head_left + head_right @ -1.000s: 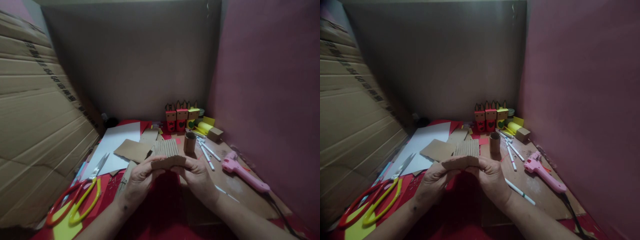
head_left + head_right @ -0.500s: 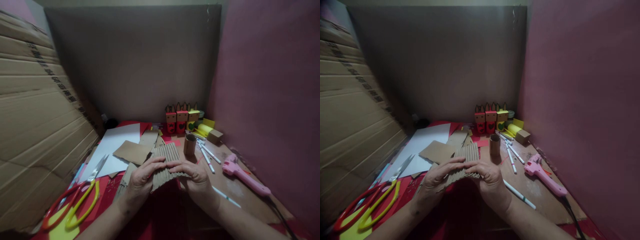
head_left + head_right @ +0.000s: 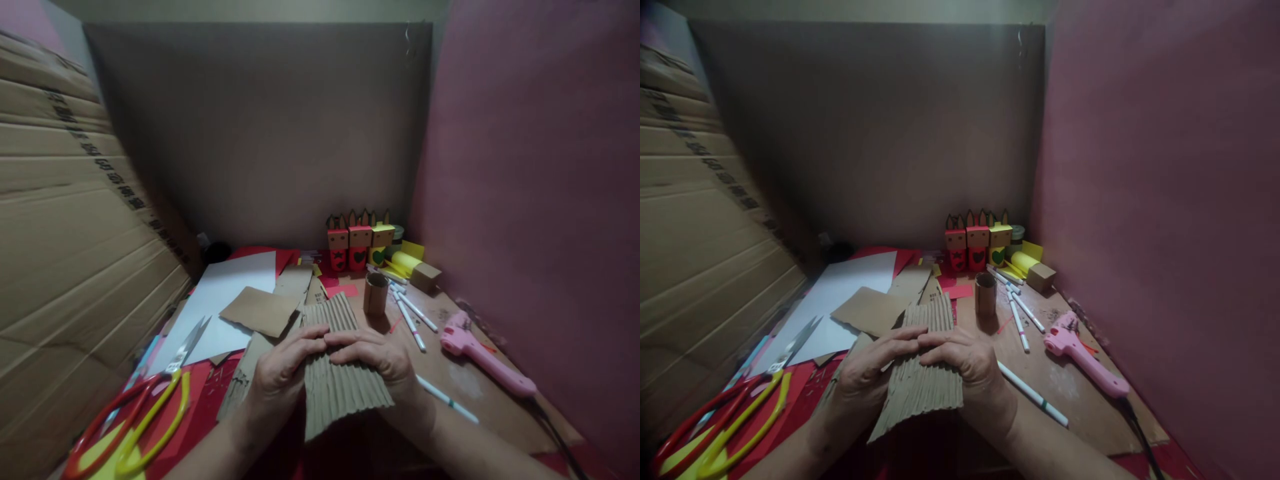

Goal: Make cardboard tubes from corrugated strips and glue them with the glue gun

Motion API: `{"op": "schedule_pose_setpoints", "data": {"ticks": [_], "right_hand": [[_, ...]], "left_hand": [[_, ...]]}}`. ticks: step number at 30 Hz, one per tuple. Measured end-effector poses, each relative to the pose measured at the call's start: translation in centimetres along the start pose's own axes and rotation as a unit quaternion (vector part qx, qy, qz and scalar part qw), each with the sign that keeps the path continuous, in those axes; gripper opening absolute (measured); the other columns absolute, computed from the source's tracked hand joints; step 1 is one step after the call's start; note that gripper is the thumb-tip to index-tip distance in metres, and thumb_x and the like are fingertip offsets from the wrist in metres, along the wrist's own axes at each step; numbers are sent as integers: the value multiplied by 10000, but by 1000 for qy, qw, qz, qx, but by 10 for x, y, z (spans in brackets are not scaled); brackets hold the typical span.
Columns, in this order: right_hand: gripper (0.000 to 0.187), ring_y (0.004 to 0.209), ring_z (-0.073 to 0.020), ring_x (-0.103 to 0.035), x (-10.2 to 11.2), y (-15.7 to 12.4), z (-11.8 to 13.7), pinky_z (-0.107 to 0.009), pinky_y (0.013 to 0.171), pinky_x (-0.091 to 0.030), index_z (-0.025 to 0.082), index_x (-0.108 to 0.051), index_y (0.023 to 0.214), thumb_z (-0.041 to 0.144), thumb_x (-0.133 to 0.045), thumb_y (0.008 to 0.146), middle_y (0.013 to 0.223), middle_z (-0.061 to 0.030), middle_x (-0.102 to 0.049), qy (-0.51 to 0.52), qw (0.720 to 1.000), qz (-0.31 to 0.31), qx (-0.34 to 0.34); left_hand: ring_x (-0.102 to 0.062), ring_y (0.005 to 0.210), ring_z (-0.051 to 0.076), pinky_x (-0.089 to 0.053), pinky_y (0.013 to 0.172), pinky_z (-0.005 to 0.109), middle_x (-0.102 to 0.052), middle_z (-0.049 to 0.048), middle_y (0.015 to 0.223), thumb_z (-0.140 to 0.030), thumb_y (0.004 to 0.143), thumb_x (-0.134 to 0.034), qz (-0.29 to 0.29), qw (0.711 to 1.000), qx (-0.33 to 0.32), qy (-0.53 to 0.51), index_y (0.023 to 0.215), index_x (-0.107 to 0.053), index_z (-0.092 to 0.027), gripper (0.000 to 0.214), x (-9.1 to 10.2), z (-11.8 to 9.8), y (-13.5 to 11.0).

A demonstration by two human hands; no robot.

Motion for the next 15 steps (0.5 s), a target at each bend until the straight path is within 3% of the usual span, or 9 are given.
{"op": "schedule_pose_setpoints", "data": {"ticks": [4, 9, 15], "right_hand": [[225, 970, -196, -624, -1, 3, 4, -327, 838, -503, 241, -681, 976, 156, -620, 777, 1071, -64, -666, 35, 999, -2, -2], [234, 841, -154, -652, 0, 8, 8, -273, 764, -530, 267, -682, 972, 131, -563, 823, 929, -22, -703, 65, 995, -25, -73], [278, 934, -191, -638, 4, 6, 1, -314, 797, -527, 250, -683, 967, 96, -633, 741, 1032, -73, -674, 51, 998, -28, 4]], "left_hand": [[-623, 979, 161, -509, 849, 279, -656, 88, 1086, -43, 783, -539, -9, 999, 14, 36, 981, -644, -186, 266, 6, 2, -1], [-603, 1013, 148, -500, 864, 274, -641, 71, 1121, -62, 815, -506, -7, 998, 47, 32, 1038, -633, -206, 295, 5, 3, -1], [-607, 1003, 165, -502, 857, 302, -652, 64, 1085, -66, 803, -526, -5, 998, 29, -58, 1023, -639, -221, 291, 7, 3, 0]]}}
Point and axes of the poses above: each hand's wrist, its own y-axis towards the middle knuckle, its own x-axis out of the back of the hand, z = x × y, the point moved 2 cm from there along y, towards the middle knuckle
